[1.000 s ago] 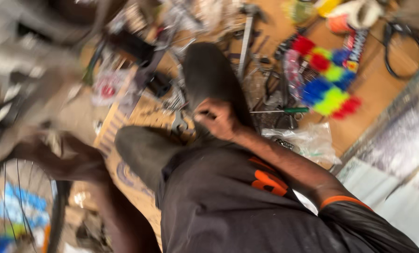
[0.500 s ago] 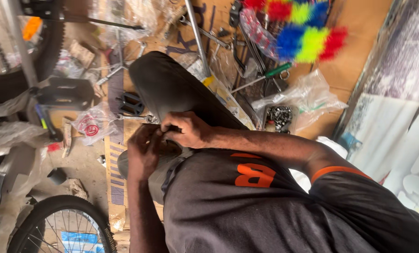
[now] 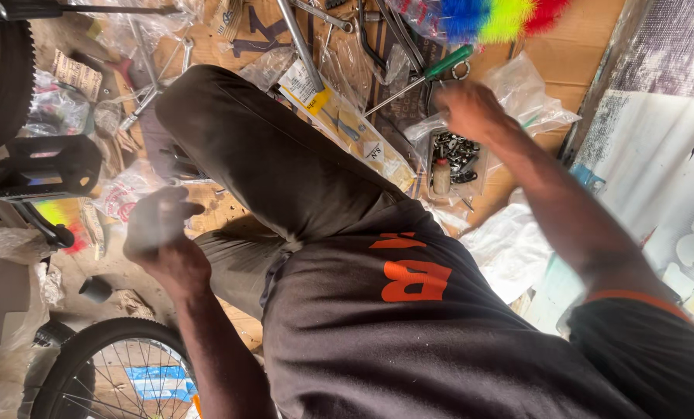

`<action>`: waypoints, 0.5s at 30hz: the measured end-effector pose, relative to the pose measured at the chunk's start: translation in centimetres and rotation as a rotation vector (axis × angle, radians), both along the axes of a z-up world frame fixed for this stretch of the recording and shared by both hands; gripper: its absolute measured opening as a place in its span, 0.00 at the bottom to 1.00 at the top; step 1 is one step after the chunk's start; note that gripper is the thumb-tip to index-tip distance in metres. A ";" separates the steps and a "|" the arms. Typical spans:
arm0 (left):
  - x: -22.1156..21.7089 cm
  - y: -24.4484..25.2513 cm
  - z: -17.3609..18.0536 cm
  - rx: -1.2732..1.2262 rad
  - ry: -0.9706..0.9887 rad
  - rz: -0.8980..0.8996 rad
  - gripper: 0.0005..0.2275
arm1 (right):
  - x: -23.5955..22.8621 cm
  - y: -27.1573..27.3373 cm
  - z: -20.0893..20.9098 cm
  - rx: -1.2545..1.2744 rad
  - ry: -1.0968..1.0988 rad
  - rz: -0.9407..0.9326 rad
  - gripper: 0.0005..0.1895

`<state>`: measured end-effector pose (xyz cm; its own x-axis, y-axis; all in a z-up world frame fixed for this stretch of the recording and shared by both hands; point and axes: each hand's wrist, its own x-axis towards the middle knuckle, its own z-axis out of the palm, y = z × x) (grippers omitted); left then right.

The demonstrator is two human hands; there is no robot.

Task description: The person unpacks a bicycle pedal from a plastic bag and attaches it to the crank arm of a bicycle. They use a wrench to tighten the pedal and a screwdriver to adjust a bolt on the crank arm. The person also handles a container of nuts and bolts during the process.

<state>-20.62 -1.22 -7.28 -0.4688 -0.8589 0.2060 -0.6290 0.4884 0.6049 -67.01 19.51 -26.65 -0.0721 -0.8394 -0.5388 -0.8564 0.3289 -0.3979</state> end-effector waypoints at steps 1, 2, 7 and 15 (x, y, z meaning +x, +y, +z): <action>-0.6 -0.4 0.2 -0.041 -0.058 -0.024 0.19 | -0.5 1.7 -0.4 0.149 0.082 0.167 0.21; -1.3 -0.7 0.3 -0.082 -0.116 -0.045 0.18 | 0.0 2.8 -1.0 0.127 0.119 0.233 0.27; -3.8 0.0 1.2 0.337 0.283 0.141 0.12 | 3.3 4.8 -3.3 0.235 0.289 0.330 0.26; -2.5 1.2 1.4 0.525 0.479 0.310 0.14 | 1.6 4.5 -7.7 0.253 0.277 0.220 0.20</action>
